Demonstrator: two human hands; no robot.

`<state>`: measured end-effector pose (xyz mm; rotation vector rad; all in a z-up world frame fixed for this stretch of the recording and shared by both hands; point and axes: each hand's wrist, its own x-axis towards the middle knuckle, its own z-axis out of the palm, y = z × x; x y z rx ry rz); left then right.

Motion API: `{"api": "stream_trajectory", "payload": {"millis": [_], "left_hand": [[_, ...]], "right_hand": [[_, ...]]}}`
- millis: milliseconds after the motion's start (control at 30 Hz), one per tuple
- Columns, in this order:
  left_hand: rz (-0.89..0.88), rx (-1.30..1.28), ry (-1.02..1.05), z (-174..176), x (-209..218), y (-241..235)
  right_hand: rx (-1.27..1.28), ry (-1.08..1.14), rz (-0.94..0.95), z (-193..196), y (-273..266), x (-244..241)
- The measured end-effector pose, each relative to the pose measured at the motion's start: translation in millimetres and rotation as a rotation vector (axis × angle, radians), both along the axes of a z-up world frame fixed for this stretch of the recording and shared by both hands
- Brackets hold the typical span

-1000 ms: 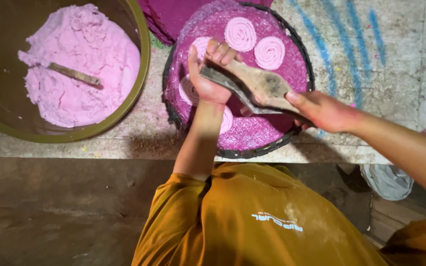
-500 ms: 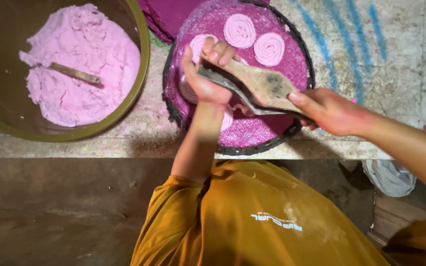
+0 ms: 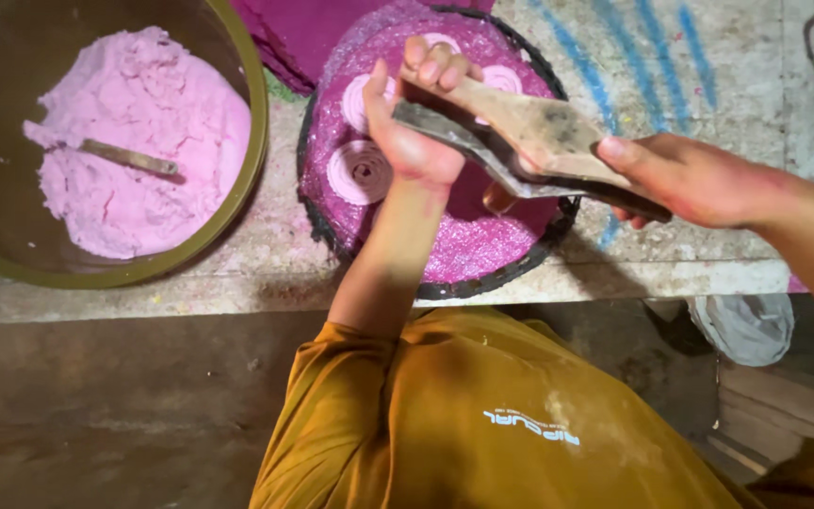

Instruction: The person scoops pink dough from a bowl and uses a wooden tool to press and shape it into spiral patterns on a purple tray. The person repeats this process to create multiple spirals.

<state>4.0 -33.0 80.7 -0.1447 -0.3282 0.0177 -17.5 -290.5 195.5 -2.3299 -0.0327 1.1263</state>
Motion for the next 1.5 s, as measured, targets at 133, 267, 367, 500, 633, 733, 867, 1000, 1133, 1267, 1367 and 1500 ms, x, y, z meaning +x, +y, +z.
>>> {"api": "stream_trajectory", "payload": {"millis": [133, 267, 367, 500, 633, 733, 867, 1000, 1133, 1267, 1367, 1500], "left_hand": [[-0.027, -0.019, 0.016, -6, -5, 10], [0.010, -0.014, -0.009, -7, -6, 8], [0.037, -0.025, 0.023, -5, -3, 5], [0.045, -0.006, 0.004, -12, 2, 6], [0.027, -0.048, 0.003, -22, 10, 18], [0.048, 0.010, 0.033, -22, 5, 34], [0.087, 0.079, 0.061, -14, -17, 37], [0.060, 0.091, 0.129, -5, -24, 13], [-0.140, 0.390, 0.503, -25, -22, 6], [-0.360, 1.221, 0.452, -66, -41, 6], [-0.468, 1.310, 0.354, -90, -64, 2], [0.179, 2.144, -0.128, -89, -90, 9]], "right_hand": [[0.004, -0.003, 0.080, -3, 2, 2], [-0.081, 0.013, 0.081, 4, 3, 8], [-0.113, 0.048, 0.030, 11, 6, 13], [-0.107, 0.021, 0.088, 11, 9, 17], [-0.078, -0.013, 0.109, -11, 23, 21], [-0.033, -0.046, 0.205, -29, 34, 18], [-0.010, 0.022, 0.126, -25, 25, 1], [-0.037, 0.076, 0.040, -8, 3, -8], [-0.048, -0.001, 0.033, -15, -21, -12], [0.110, -0.082, 0.030, -49, -39, -18], [0.312, -0.133, -0.080, -86, -51, -33], [0.513, -0.258, -0.265, -125, -60, -40]]}}
